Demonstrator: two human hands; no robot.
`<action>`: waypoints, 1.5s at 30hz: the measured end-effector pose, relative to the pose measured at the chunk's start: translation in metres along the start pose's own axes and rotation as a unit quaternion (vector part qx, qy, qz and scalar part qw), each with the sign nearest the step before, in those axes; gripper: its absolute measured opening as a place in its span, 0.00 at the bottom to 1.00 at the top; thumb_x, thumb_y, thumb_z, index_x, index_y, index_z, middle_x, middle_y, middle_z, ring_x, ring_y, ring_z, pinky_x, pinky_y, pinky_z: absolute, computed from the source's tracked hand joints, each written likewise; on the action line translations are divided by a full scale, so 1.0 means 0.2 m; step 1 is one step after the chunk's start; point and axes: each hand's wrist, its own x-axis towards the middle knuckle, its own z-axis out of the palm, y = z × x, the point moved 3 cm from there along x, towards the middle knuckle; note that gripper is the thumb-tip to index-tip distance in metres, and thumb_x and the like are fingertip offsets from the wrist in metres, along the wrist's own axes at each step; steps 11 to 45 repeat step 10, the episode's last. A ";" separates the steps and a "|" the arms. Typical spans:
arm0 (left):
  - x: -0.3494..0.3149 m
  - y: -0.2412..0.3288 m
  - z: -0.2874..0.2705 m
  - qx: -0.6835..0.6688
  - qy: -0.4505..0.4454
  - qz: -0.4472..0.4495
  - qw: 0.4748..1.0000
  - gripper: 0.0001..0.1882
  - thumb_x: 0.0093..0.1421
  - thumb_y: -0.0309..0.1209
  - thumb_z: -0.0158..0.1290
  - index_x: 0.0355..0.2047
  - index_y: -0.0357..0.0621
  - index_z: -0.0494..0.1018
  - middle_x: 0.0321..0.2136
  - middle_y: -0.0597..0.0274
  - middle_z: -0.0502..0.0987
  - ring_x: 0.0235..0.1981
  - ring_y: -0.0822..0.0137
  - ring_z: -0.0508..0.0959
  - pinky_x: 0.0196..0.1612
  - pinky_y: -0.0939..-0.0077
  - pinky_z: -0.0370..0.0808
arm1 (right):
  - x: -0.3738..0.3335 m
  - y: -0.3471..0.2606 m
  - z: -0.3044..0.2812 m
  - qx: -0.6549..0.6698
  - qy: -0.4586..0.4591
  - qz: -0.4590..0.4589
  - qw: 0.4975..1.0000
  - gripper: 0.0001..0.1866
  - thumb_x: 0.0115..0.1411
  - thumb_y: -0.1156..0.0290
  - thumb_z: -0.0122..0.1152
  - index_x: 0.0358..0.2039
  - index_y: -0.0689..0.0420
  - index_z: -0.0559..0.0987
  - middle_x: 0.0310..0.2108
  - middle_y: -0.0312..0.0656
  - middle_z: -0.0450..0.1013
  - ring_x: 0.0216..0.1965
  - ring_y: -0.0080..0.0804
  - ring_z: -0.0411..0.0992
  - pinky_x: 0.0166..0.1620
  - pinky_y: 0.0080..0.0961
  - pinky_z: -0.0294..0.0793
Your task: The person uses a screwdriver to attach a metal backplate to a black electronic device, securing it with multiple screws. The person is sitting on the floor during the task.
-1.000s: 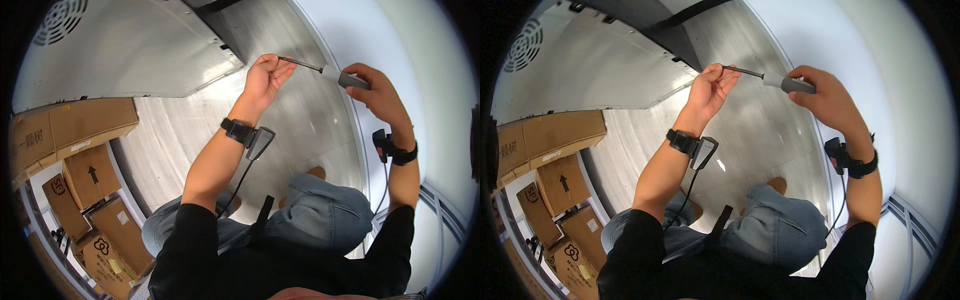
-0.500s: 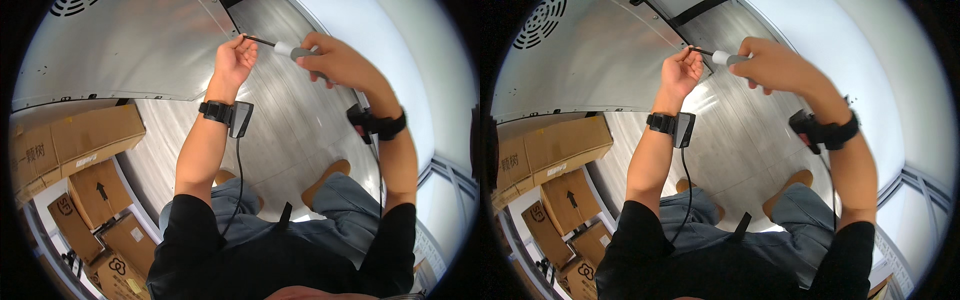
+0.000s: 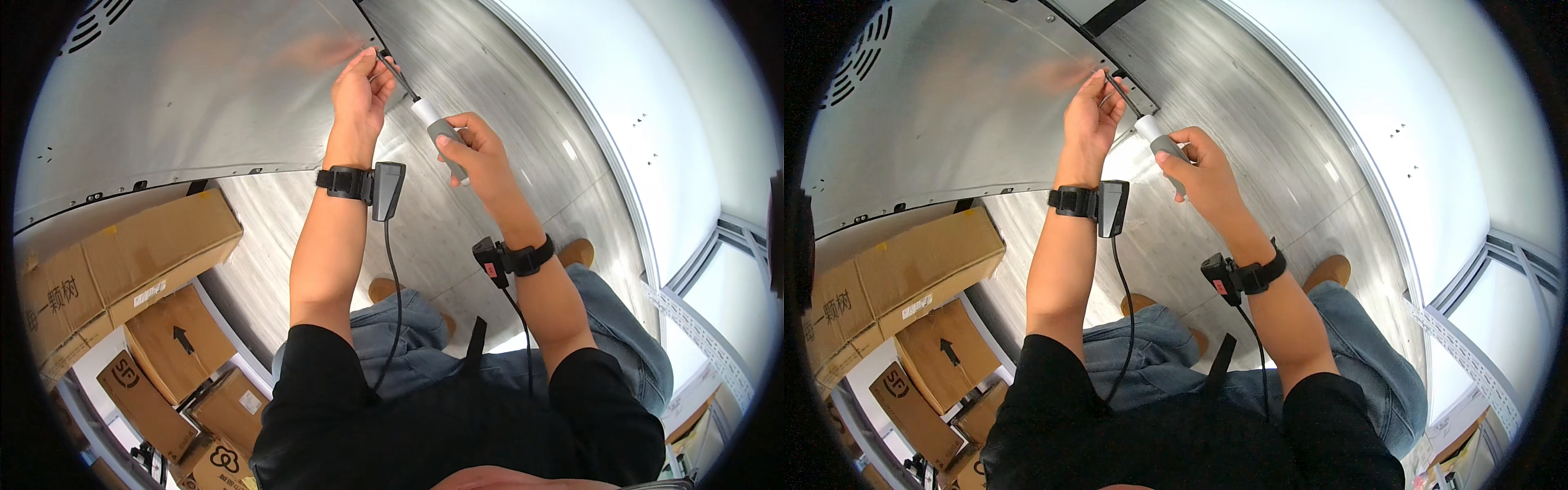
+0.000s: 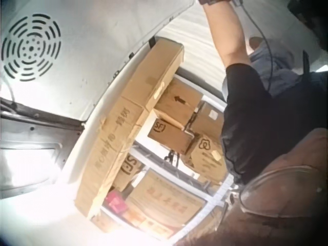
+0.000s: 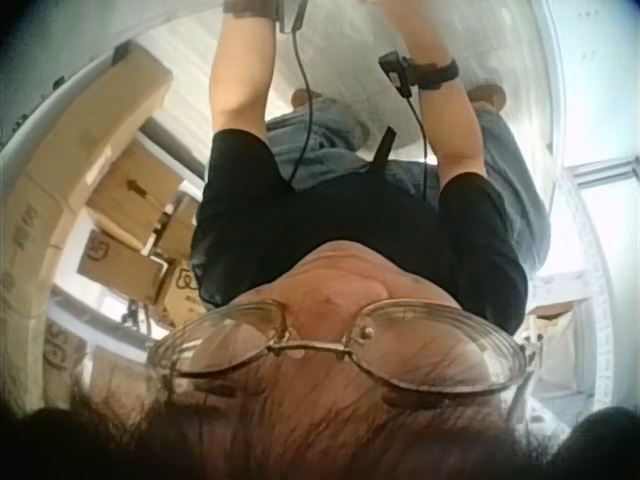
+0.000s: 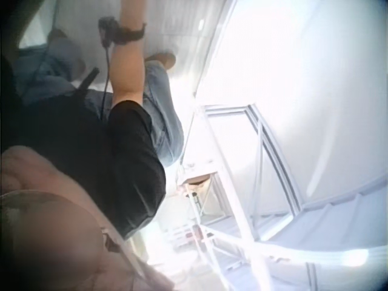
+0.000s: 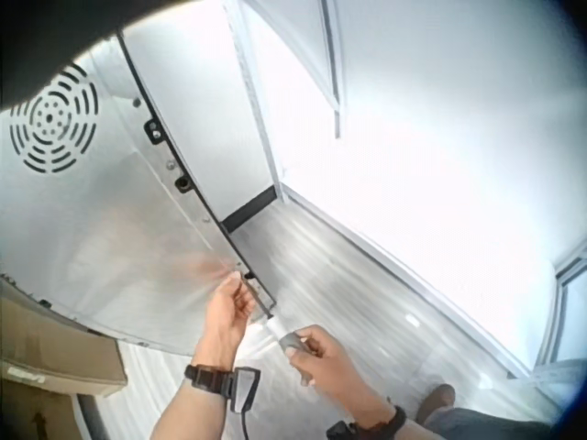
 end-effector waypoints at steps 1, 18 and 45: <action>0.01 0.01 0.01 -0.002 0.000 0.000 1.000 0.12 0.62 0.30 0.51 0.44 0.38 0.71 0.29 0.59 0.78 0.25 0.70 0.77 0.27 0.81 0.73 | 0.00 0.01 0.00 0.009 0.006 0.002 1.000 0.15 0.58 0.64 0.59 0.41 0.59 0.72 0.24 0.36 0.70 0.23 0.18 0.66 0.21 0.17 0.65; 0.08 0.04 -0.01 0.016 -0.005 0.006 1.000 0.12 0.61 0.29 0.53 0.44 0.38 0.72 0.29 0.56 0.79 0.23 0.70 0.77 0.27 0.81 0.75 | 0.05 0.01 0.03 0.017 0.020 -0.008 1.000 0.15 0.56 0.65 0.61 0.41 0.59 0.73 0.24 0.36 0.71 0.22 0.18 0.67 0.20 0.18 0.65; 0.08 0.04 -0.01 0.016 -0.005 0.006 1.000 0.12 0.61 0.29 0.53 0.44 0.38 0.72 0.29 0.56 0.79 0.23 0.70 0.77 0.27 0.81 0.75 | 0.05 0.01 0.03 0.017 0.020 -0.008 1.000 0.15 0.56 0.65 0.61 0.41 0.59 0.73 0.24 0.36 0.71 0.22 0.18 0.67 0.20 0.18 0.65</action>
